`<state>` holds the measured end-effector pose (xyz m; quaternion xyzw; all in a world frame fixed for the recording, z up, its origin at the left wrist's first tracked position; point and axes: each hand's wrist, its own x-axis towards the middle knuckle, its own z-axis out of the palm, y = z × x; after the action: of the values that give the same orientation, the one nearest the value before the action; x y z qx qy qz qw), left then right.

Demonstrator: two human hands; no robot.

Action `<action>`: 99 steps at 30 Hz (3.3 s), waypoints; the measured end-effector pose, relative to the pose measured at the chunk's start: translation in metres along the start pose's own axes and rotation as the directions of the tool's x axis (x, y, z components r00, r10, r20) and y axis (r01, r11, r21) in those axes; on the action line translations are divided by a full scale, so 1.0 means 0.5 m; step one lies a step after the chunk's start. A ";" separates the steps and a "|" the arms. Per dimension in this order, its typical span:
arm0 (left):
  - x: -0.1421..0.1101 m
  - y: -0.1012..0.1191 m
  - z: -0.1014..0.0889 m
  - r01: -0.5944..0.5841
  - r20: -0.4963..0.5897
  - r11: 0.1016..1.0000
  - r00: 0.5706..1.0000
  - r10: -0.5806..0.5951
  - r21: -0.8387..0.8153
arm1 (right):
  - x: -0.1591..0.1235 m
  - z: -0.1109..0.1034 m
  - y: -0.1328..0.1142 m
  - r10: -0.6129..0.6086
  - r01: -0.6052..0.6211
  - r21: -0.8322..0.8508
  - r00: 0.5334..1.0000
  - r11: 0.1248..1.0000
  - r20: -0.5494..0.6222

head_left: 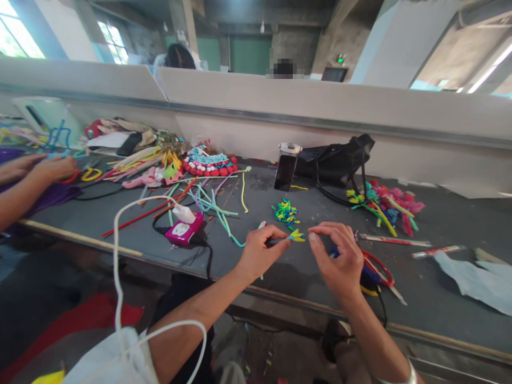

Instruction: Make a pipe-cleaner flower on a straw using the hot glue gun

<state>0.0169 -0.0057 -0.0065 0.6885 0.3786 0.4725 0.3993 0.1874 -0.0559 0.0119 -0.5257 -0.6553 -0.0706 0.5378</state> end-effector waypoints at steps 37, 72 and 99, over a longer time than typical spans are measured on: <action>0.004 0.013 0.004 0.461 0.307 0.580 0.886 -0.348 -0.672 | -0.022 0.069 -0.011 0.469 -0.567 0.490 0.823 0.662 0.319; -0.001 -0.001 0.012 0.420 0.239 0.645 0.905 -0.353 -0.638 | -0.035 0.094 -0.031 0.481 -0.608 0.519 0.794 0.601 0.373; -0.001 -0.007 0.012 0.396 0.210 0.676 0.915 -0.343 -0.622 | -0.029 0.083 -0.029 0.021 -0.016 -0.021 0.974 1.000 0.226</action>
<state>0.0221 -0.0060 -0.0112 0.4320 0.3057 0.4571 0.7148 0.1484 -0.0438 -0.0097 -0.5414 -0.7068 -0.0114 0.4552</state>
